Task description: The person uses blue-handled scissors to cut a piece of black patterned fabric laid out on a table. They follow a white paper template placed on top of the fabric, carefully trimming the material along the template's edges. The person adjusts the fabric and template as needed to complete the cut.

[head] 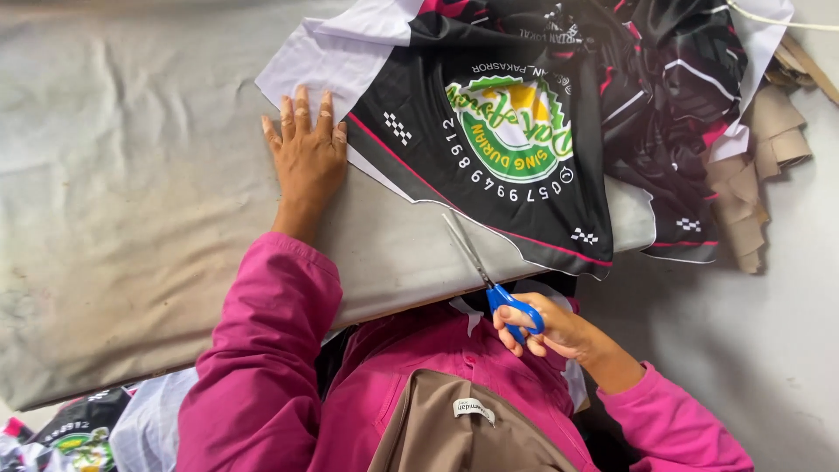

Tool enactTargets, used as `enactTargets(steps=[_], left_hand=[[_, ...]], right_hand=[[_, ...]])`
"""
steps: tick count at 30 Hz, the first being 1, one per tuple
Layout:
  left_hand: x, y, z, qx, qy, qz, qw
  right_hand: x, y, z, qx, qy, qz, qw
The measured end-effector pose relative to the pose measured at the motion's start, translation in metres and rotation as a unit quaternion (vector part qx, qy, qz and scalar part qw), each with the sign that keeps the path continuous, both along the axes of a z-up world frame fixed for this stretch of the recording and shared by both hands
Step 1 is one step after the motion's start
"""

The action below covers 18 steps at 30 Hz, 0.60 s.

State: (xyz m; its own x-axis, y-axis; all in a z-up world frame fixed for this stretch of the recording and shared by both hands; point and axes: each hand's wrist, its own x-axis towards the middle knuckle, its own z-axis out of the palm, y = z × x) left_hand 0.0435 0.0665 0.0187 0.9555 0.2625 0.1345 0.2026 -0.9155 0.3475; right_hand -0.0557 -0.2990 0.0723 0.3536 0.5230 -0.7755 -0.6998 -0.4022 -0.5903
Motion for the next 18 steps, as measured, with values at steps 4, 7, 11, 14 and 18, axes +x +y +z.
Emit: enactTargets(steps=[4,7,11,14,18], left_hand=[[-0.008,-0.003,-0.04,0.094,-0.217,-0.056,0.97],[-0.022,-0.023,-0.057,0.03,-0.336,-0.242,0.91],[-0.033,-0.034,-0.055,-0.025,-0.255,-0.331,0.908],[-0.034,-0.03,-0.045,-0.059,-0.232,-0.325,0.915],[-0.038,-0.028,-0.037,-0.075,-0.209,-0.325,0.92]], right_hand=[[0.006,0.017,-0.01,0.009,-0.029,-0.048,0.998],[0.015,0.027,-0.011,-0.015,-0.023,-0.055,0.998],[0.019,0.035,-0.015,-0.031,-0.044,-0.033,0.998],[0.024,0.037,-0.017,-0.041,-0.045,-0.021,0.998],[0.031,0.039,-0.015,-0.048,-0.042,-0.018,0.998]])
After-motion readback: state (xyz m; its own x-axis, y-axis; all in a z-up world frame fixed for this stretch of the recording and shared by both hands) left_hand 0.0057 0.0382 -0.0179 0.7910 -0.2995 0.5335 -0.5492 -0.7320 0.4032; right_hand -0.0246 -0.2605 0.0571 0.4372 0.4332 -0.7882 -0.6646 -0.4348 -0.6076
